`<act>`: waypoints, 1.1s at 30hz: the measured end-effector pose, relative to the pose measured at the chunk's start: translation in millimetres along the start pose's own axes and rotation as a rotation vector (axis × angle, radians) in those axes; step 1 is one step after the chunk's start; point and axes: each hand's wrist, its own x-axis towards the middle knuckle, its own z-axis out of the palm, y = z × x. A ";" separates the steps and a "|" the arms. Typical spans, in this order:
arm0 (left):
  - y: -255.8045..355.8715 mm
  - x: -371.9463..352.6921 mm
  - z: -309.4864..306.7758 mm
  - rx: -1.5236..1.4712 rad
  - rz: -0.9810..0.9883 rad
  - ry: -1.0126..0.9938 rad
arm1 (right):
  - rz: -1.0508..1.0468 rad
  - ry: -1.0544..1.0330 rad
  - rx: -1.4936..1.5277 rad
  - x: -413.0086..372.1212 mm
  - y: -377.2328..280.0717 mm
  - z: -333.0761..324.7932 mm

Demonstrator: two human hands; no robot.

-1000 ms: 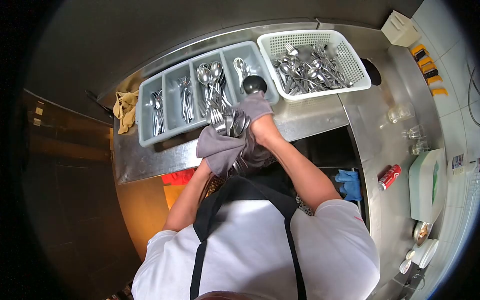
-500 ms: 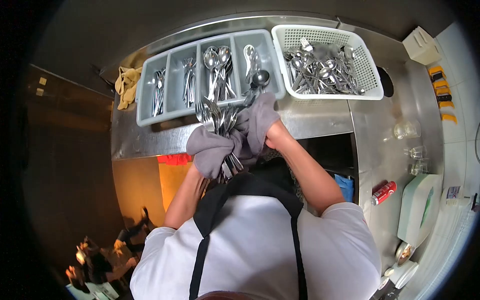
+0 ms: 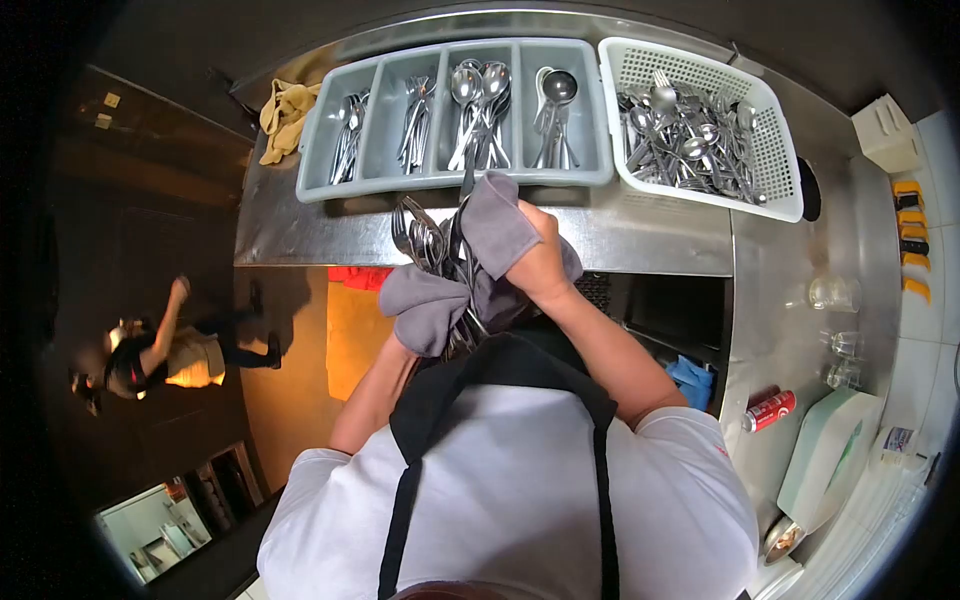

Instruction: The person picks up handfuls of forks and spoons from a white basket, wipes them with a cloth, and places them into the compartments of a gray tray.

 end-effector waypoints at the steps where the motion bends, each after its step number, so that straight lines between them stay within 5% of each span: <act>1: 3.1 -0.9 -2.7 -0.050 -0.009 0.045 | 0.000 0.008 0.012 1.1 -1.5 2.8; 6: -12.7 -21.4 41.6 -0.538 -0.146 0.398 | 0.010 0.034 -0.068 4.3 0.0 21.5; 10: -31.6 -39.0 40.8 -0.301 -0.142 0.295 | -0.054 0.103 0.057 6.9 -10.2 41.3; 16: -54.5 -54.2 31.2 -0.304 -0.064 0.218 | 0.046 0.082 -0.244 28.9 -10.1 37.3; 18: -76.6 -53.7 49.9 -0.308 -0.024 0.227 | -0.190 0.145 -0.410 24.4 8.6 70.7; 21: -115.2 -52.1 77.2 -0.285 -0.003 0.286 | -0.042 0.060 -0.249 14.4 12.7 94.2; 23: -139.4 -63.6 118.3 -0.605 -0.067 0.365 | 0.156 -0.139 -0.430 34.2 -8.6 83.0; 24: -150.5 -62.9 131.6 -1.002 -0.255 0.269 | 0.123 0.008 -0.206 35.5 1.1 92.5; 25: -112.7 -71.0 40.5 -0.369 -0.084 0.293 | 0.104 0.160 0.017 35.1 9.0 103.5; 28: -130.0 -73.3 47.2 -0.472 -0.148 0.406 | 0.048 0.272 0.044 40.2 2.4 124.8; 31: -131.5 -77.9 36.3 -0.459 -0.184 0.411 | 0.223 0.317 0.373 54.0 8.2 124.9; 33: -117.2 -81.8 2.7 -0.663 -0.270 0.386 | -0.005 0.153 -0.148 48.7 23.1 131.9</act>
